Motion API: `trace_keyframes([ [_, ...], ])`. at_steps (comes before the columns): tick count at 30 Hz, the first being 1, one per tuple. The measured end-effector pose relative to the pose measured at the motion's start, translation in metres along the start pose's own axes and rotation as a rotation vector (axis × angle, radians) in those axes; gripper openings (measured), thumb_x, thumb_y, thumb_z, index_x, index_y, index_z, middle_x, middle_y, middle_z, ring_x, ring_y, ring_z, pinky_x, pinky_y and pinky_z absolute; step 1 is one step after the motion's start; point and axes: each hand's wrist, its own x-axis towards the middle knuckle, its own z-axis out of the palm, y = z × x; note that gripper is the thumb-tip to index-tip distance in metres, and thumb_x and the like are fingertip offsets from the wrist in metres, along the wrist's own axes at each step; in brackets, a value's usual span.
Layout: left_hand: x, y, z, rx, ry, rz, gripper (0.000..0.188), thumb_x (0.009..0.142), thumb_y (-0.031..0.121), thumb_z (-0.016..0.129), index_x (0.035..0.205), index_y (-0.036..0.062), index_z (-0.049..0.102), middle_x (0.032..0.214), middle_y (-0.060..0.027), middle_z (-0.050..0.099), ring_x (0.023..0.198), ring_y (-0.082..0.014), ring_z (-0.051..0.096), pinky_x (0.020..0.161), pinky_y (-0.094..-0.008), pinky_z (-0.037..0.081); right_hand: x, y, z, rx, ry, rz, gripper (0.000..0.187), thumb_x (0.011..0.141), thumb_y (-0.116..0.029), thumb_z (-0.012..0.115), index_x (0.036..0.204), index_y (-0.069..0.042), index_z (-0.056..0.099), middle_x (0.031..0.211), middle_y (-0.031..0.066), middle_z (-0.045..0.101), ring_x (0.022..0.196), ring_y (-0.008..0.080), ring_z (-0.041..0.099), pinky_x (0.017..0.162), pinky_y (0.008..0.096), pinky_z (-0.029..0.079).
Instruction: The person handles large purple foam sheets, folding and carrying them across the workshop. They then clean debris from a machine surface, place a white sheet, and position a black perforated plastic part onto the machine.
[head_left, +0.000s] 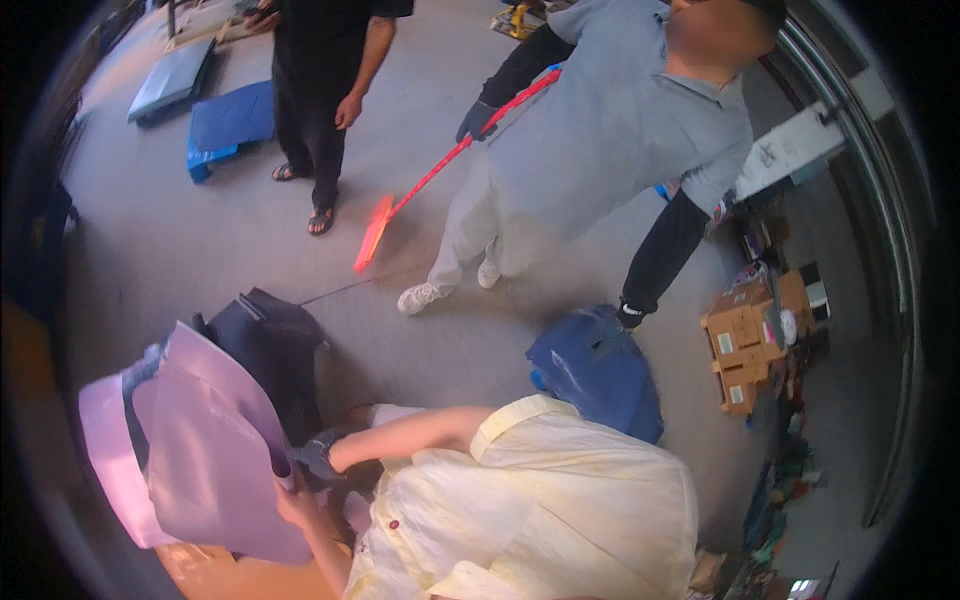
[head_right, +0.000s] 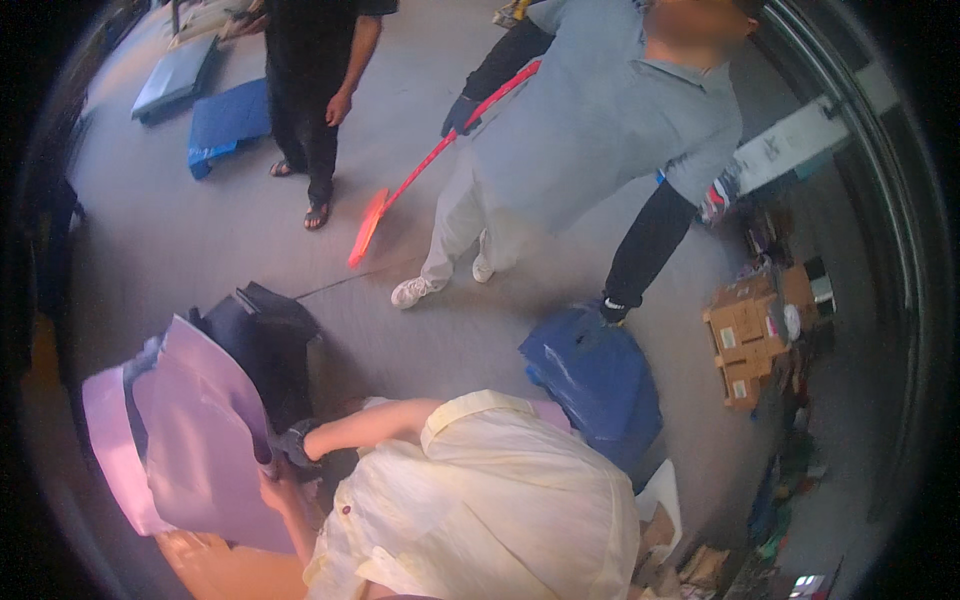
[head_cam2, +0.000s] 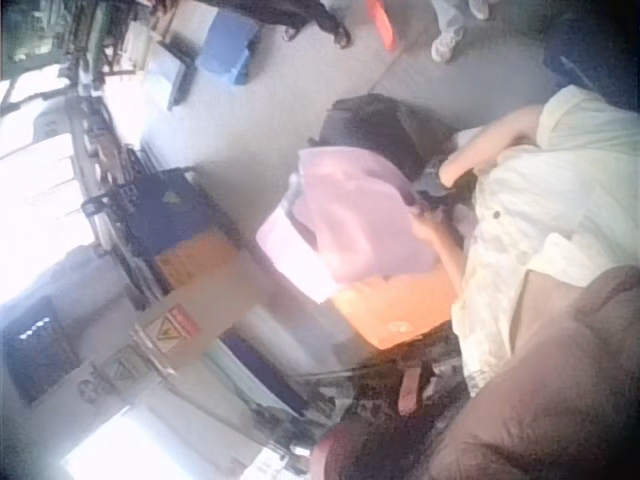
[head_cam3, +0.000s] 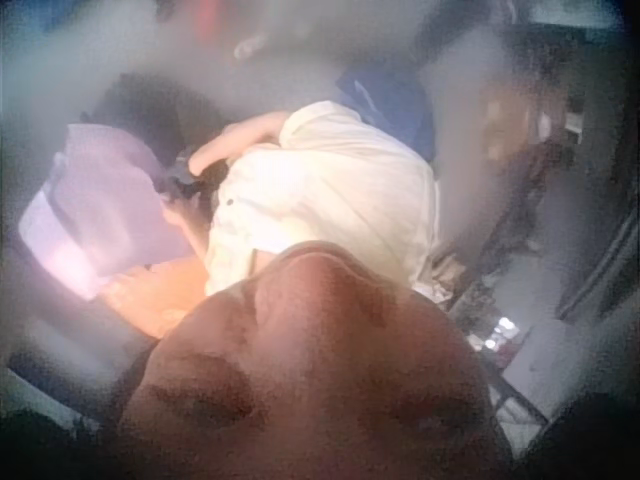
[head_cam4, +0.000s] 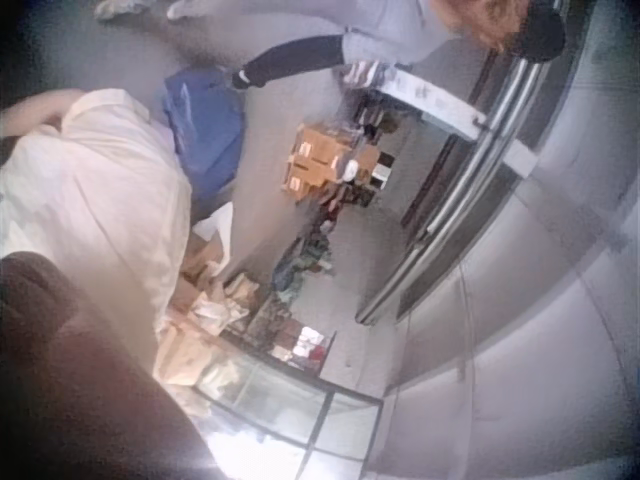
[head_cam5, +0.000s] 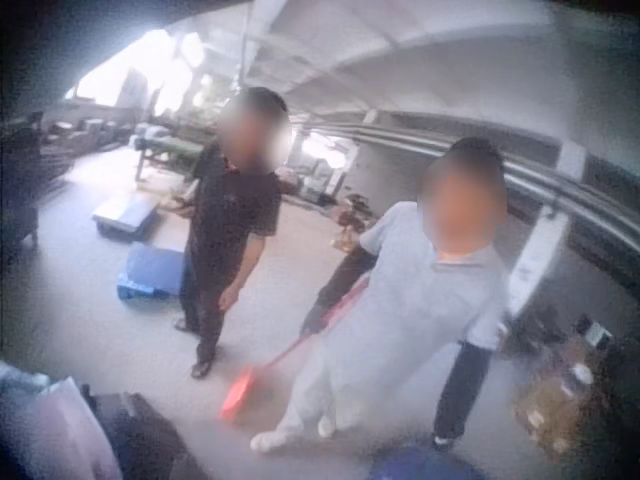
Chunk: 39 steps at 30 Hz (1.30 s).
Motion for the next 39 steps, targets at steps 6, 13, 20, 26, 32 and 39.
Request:
trace_keyframes([
  [6,-0.013,0.016,-0.007,-0.068,-0.207,-0.285,0.050,0.079,0.039,0.068,0.125,0.0237,0.055,0.108,-0.0126,0.066,0.097,-0.0307,0.063,0.081,-0.0375,0.049,0.014,0.014,0.016,-0.022,-0.234,-0.171,0.030,0.080,-0.029,0.057,0.100,-0.009,0.067,0.103,0.0186,0.064,0.095,0.0338,0.061,0.085,0.0395,0.047],
  [13,-0.031,0.012,0.009,-0.052,0.111,-0.040,0.058,0.070,0.021,0.075,0.124,0.0199,0.055,0.112,-0.0115,0.063,0.097,-0.0296,0.062,0.081,-0.0394,0.050,0.015,0.062,0.037,0.942,-0.243,0.815,0.038,0.089,-0.047,0.050,0.106,-0.013,0.057,0.082,0.0078,0.064,0.058,0.0181,0.060,0.046,0.0288,0.044],
  [20,-0.074,0.053,-0.009,-0.072,0.121,-0.046,0.059,0.066,0.012,0.075,0.121,0.0172,0.056,0.119,-0.0111,0.060,0.105,-0.0284,0.060,0.085,-0.0380,0.049,0.007,0.099,0.023,1.156,-0.368,0.124,0.043,0.091,-0.049,0.044,0.115,-0.016,0.056,0.107,0.0060,0.062,0.095,0.0222,0.057,0.080,0.0409,0.046],
  [26,-0.101,0.069,-0.019,-0.129,0.285,-0.077,0.062,0.062,0.005,0.071,0.121,0.0189,0.057,0.121,-0.0091,0.060,0.107,-0.0267,0.059,0.086,-0.0374,0.050,0.016,0.044,-0.006,1.269,-0.222,0.719,0.048,0.091,-0.043,0.046,0.129,-0.014,0.050,0.127,0.0074,0.053,0.119,0.0265,0.046,0.104,0.0414,0.035],
  [32,-0.110,0.081,-0.038,-0.181,0.271,-0.147,0.061,0.060,0.001,0.065,0.118,0.0174,0.058,0.122,-0.0076,0.059,0.108,-0.0264,0.059,0.087,-0.0379,0.049,0.100,0.048,-0.007,1.040,-0.417,0.496,0.047,0.089,-0.041,0.048,0.128,-0.015,0.050,0.126,0.0068,0.053,0.119,0.0246,0.045,0.102,0.0397,0.037],
  [39,-0.090,0.080,-0.095,-0.316,0.699,-0.319,0.051,0.057,0.003,0.066,0.106,0.0133,0.062,0.109,-0.0059,0.064,0.095,-0.0261,0.062,0.077,-0.0382,0.052,0.225,-0.008,-0.027,0.671,-0.429,0.298,0.041,0.089,-0.038,0.048,0.123,-0.015,0.052,0.120,0.0065,0.056,0.114,0.0236,0.048,0.097,0.0395,0.039],
])
